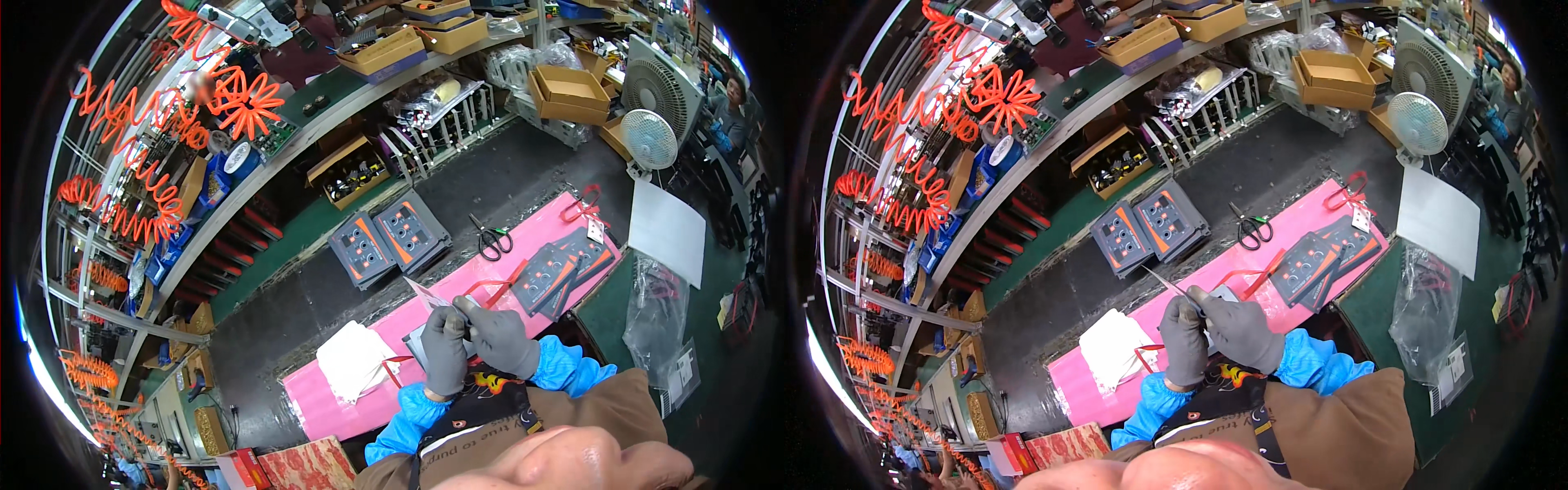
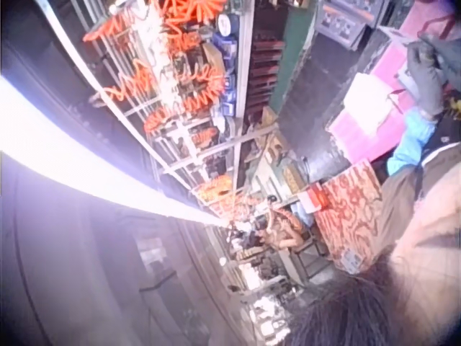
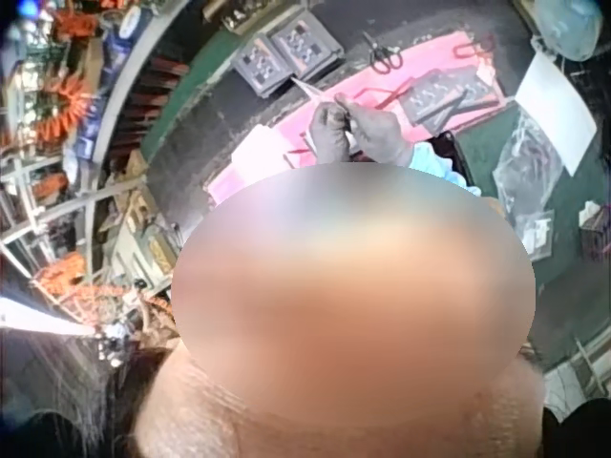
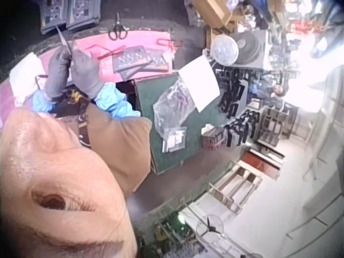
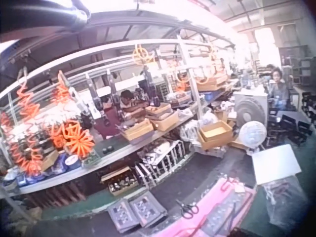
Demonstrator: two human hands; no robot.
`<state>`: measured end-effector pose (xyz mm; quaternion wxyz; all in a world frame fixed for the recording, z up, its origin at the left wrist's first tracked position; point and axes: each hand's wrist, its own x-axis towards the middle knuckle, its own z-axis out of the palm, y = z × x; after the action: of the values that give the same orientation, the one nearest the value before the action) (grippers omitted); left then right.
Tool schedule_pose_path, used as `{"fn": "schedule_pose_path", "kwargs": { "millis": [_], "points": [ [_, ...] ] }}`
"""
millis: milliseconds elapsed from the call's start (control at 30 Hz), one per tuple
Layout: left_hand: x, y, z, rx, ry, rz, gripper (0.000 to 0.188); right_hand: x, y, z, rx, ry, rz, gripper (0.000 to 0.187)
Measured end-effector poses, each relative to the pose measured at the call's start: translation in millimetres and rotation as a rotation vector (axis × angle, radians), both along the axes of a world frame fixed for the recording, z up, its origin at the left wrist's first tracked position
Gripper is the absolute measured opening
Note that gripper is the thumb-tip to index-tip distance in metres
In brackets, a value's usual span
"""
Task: The person assembles small electronic devices by inserting white plastic faceplates into grey metal casings. They repeatedly pick up a faceplate, align it with a casing, and press it into place. The person handles the components one at a time, placing the finished units on a pink workbench mat.
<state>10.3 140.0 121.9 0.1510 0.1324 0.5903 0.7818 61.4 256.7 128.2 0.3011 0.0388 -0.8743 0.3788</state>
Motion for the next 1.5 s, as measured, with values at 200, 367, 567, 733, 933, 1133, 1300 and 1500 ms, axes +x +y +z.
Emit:
{"fn": "schedule_pose_path", "kwargs": {
  "millis": [200, 367, 567, 733, 933, 1133, 1300, 1500],
  "points": [
    [0.8, -0.1, 3.6, -0.073, -0.010, -0.020, 0.038, -0.8, 4.0, -2.9, 0.036, -0.009, 0.009, 0.056],
    [2.6, -4.8, 6.7, -0.046, 0.023, -0.036, 0.042, -3.2, 5.3, -9.1, 0.072, 0.001, -0.010, 0.054],
    [-1.7, -7.4, 13.1, -0.073, -0.041, -0.121, 0.048, 0.5, 3.5, -4.2, 0.027, -0.072, -0.012, 0.053],
    [-9.1, -17.8, -6.2, 0.002, -0.124, -0.233, 0.068, 2.3, 1.7, 1.6, 0.008, -0.069, 0.006, 0.055],
    [-5.7, -17.0, 4.9, 0.141, -0.253, -0.273, 0.054, 3.5, -1.3, -1.5, 0.042, -0.018, -0.003, 0.056],
    [-4.1, -17.1, 0.3, 0.210, -0.277, -0.279, 0.047, 3.7, -6.6, 1.4, 0.062, 0.009, -0.024, 0.058],
    [-6.2, -21.3, -17.7, 0.150, -0.309, -0.259, 0.064, 3.9, -11.0, 0.1, 0.104, 0.036, -0.062, 0.054],
    [4.5, -14.7, 16.4, -0.078, -0.010, -0.062, 0.031, -4.4, -11.2, -3.4, 0.096, 0.086, -0.078, 0.051]
  ]
}}
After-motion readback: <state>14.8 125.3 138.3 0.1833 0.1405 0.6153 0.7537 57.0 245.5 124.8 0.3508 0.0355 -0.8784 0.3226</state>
